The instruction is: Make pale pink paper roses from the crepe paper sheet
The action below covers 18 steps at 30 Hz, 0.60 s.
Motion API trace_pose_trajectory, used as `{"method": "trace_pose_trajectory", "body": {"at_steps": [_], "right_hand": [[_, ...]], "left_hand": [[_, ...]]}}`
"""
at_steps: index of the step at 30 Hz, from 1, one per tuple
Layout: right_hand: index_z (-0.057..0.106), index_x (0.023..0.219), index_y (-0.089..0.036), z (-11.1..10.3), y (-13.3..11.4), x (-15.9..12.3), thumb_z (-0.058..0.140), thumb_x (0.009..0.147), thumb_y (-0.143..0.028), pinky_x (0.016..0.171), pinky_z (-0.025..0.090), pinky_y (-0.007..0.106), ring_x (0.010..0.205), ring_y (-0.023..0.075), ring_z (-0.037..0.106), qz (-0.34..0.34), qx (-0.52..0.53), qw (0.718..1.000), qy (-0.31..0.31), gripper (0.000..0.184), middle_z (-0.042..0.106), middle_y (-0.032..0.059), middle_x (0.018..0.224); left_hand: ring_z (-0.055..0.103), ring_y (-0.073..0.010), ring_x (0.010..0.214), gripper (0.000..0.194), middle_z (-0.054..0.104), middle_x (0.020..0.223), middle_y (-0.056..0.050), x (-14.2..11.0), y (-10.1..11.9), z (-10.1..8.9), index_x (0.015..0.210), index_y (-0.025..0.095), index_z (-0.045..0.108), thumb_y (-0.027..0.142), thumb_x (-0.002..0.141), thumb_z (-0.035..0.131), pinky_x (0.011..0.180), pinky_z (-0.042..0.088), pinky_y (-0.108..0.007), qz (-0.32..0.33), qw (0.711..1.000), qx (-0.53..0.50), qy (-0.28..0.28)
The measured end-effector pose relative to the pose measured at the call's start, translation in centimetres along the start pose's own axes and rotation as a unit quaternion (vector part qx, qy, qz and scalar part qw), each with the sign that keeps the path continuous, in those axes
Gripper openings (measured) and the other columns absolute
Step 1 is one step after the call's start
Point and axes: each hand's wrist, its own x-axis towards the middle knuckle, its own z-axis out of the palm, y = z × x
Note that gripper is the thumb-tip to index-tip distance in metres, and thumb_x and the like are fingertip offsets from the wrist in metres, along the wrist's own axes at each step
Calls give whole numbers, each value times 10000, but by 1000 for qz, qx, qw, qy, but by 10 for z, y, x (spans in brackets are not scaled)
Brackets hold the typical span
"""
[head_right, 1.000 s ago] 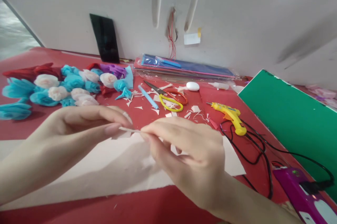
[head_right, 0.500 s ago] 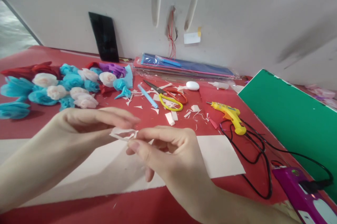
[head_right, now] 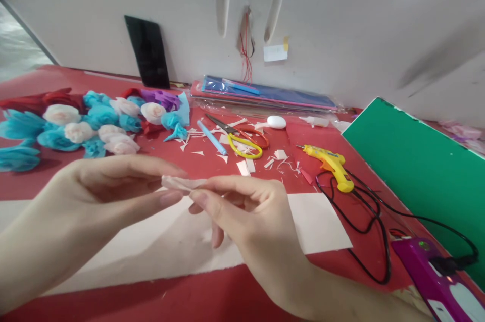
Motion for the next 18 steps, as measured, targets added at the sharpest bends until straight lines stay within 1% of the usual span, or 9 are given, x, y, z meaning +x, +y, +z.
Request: {"method": "trace_pose_trajectory", "body": {"at_steps": [3, 6, 10, 13, 16, 18], "right_hand": [[804, 779, -294, -1, 2, 1, 733, 780, -150, 398, 448, 96, 416, 22, 494, 19, 6, 1000, -1, 160, 695, -35, 606], [801, 780, -258, -1, 2, 1, 754, 761, -169, 395, 442, 114, 380, 17, 488, 49, 1, 999, 13, 102, 700, -28, 602], [776, 735, -215, -1, 2, 2, 770, 746, -190, 394, 428, 105, 376, 12, 502, 72, -6, 997, 19, 28, 702, -31, 606], [770, 763, -211, -1, 1, 2, 754, 760, -193, 382, 398, 89, 379, 3, 500, 84, -17, 996, 18, 23, 706, -29, 628], [765, 781, -200, 1, 0, 3, 737, 753, -166, 364, 386, 106, 382, 17, 505, 85, -32, 996, 19, 52, 713, -13, 652], [759, 759, -189, 3, -2, 2, 736, 726, -145, 364, 393, 123, 383, 26, 504, 81, -38, 995, 32, 60, 710, -9, 644]], "left_hand": [[700, -71, 713, 149, 757, 753, 114, 2, 0, -1, 769, 344, 756, 195, 759, 756, 618, 523, -33, 16, 1000, 27, 3], [701, -90, 664, 107, 750, 705, 94, 4, 1, -2, 711, 318, 753, 217, 745, 762, 575, 529, -51, 23, 998, 49, 16], [709, -92, 643, 100, 754, 705, 95, 3, 2, -4, 722, 292, 733, 208, 776, 729, 599, 553, -71, 26, 997, 66, 7], [711, -86, 632, 97, 753, 700, 108, 3, 1, -5, 728, 273, 714, 206, 798, 715, 616, 563, -86, 23, 998, 65, -2], [716, -78, 646, 107, 749, 696, 117, 3, 0, -6, 724, 257, 704, 183, 801, 715, 635, 563, -88, 13, 998, 62, 1], [722, -80, 666, 102, 754, 715, 116, 4, 0, -7, 732, 256, 704, 182, 801, 717, 638, 565, -90, 14, 998, 65, -2]]}}
